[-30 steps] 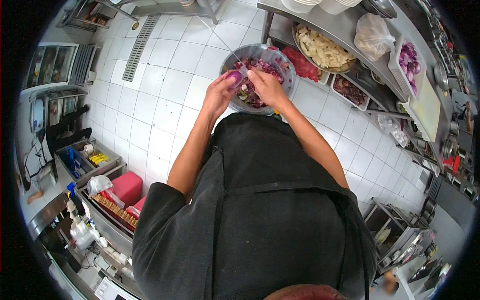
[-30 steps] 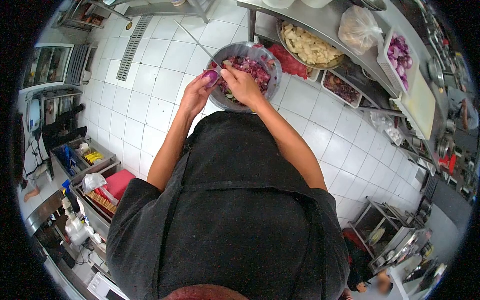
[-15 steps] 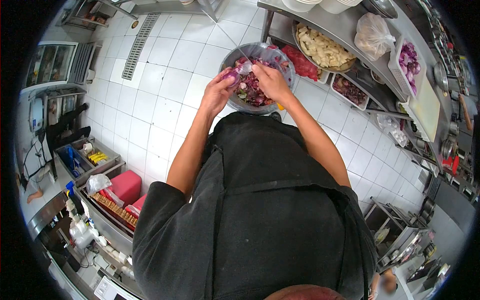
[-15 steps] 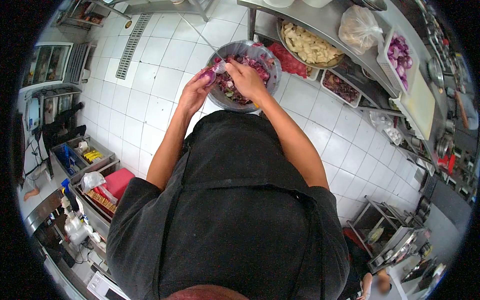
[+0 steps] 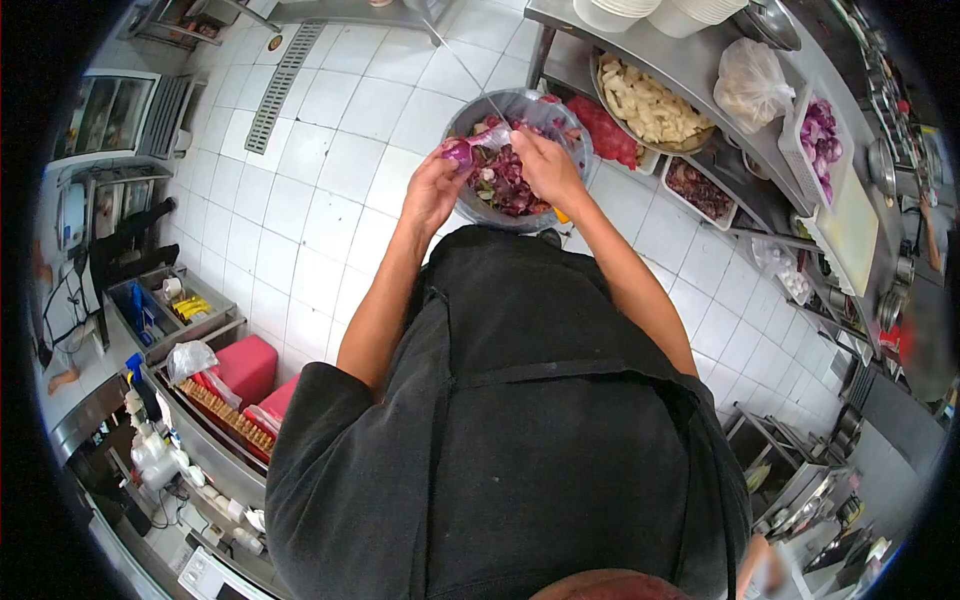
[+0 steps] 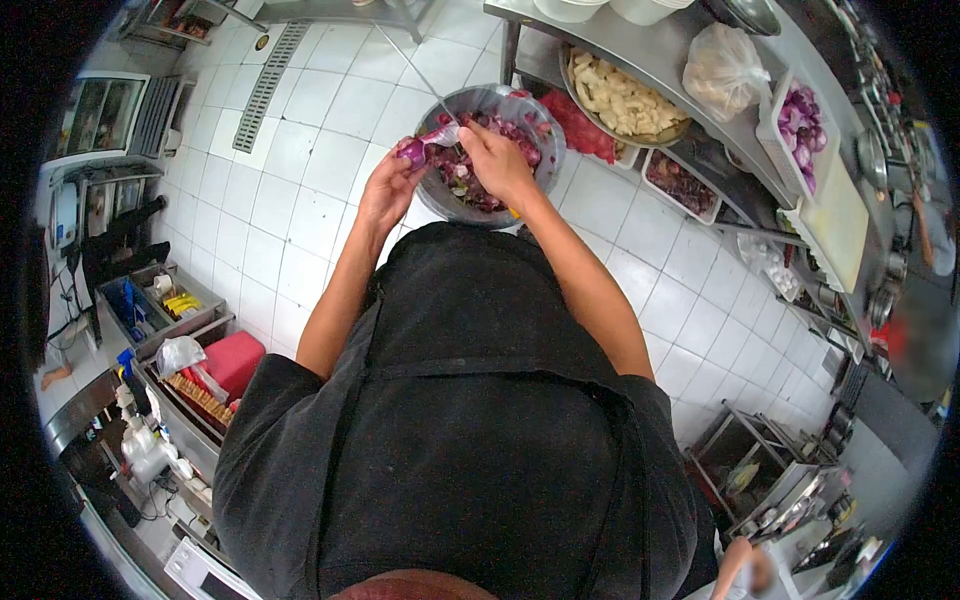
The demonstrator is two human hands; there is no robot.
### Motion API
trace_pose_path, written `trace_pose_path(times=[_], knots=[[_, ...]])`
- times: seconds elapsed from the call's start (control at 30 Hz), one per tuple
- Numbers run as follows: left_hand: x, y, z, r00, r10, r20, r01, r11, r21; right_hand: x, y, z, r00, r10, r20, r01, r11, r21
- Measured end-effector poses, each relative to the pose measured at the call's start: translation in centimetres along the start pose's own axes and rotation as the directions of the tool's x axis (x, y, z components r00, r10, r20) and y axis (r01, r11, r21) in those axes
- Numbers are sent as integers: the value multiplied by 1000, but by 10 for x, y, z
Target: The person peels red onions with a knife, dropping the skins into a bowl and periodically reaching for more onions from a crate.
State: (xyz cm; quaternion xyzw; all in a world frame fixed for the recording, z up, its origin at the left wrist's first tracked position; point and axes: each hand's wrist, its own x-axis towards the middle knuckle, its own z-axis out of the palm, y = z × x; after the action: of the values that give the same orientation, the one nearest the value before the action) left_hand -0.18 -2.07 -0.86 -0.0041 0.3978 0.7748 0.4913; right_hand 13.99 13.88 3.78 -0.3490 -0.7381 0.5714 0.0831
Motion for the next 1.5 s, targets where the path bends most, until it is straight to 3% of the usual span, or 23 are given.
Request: trace_pose_path(times=[0.3, 0.37, 0.5, 0.53, 0.57, 0.6, 0.63, 0.67, 0.7, 0.73, 0.77, 0.83, 0.87, 0.93, 1.07, 1.13, 1.2, 1.5], knots=[[-5, 0, -6, 993, -12, 121, 13, 1000, -6, 6, 24, 5, 997, -4, -71, 1, 999, -50], [-8, 4, -6, 986, 5, 165, -3, 1000, -16, 13, 35, -1, 995, 81, -59, -83, 996, -26], [-12, 15, -6, 993, -68, 97, 66, 997, 31, 9, 37, -8, 989, 117, 91, -118, 993, 4], [-5, 15, -7, 984, -76, 163, 72, 997, 30, 21, 42, -14, 990, 87, 111, -91, 995, 29], [-1, 12, -10, 988, -95, 118, 89, 994, 59, 15, 26, -18, 975, 144, 169, -149, 989, 22], [2, 9, -9, 983, -84, 166, 67, 993, 102, 10, 8, -24, 954, 199, 225, -206, 979, 8], [3, 5, -11, 987, -89, 136, 76, 992, 101, 13, 22, -17, 980, 36, 198, -25, 998, -58], [2, 3, -4, 983, -85, 165, 65, 991, 118, 38, 67, 9, 955, -291, 61, 298, 943, -149], [10, -5, -21, 981, -119, 153, 105, 989, 100, 61, 112, 35, 809, -582, -83, 527, 780, -339], [14, -8, -30, 979, -100, 177, 90, 994, 63, 58, 102, 38, 908, -419, -32, 397, 879, -263], [13, -3, -26, 983, -105, 151, 97, 994, 57, 55, 92, 36, 946, -323, -10, 312, 923, -224], [17, -1, -23, 993, -118, 11, 118, 992, 52, 56, 88, 47, 981, -195, 1, 192, 966, -174], [22, -5, -25, 989, -146, -23, 147, 988, 41, 18, 30, 16, 992, 0, 123, 21, 986, -164], [29, -9, -27, 975, -187, -121, 191, 981, 19, 22, 42, 30, 998, -29, 54, 36, 991, -133], [30, -10, -20, 977, -210, -17, 211, 978, 10, 44, 73, 73, 921, -357, -154, 292, 896, -333], [35, -13, -14, 982, -185, -32, 186, 982, 30, 40, 61, 75, 918, -373, -138, 324, 902, -285], [33, -12, -3, 980, -199, 7, 199, 980, 10, 16, 22, 51, 971, -238, -13, 236, 966, -103], [44, -16, 1, 967, -238, 94, 233, 971, 61, 6, 15, 48, 972, -215, -99, 198, 968, -157]])
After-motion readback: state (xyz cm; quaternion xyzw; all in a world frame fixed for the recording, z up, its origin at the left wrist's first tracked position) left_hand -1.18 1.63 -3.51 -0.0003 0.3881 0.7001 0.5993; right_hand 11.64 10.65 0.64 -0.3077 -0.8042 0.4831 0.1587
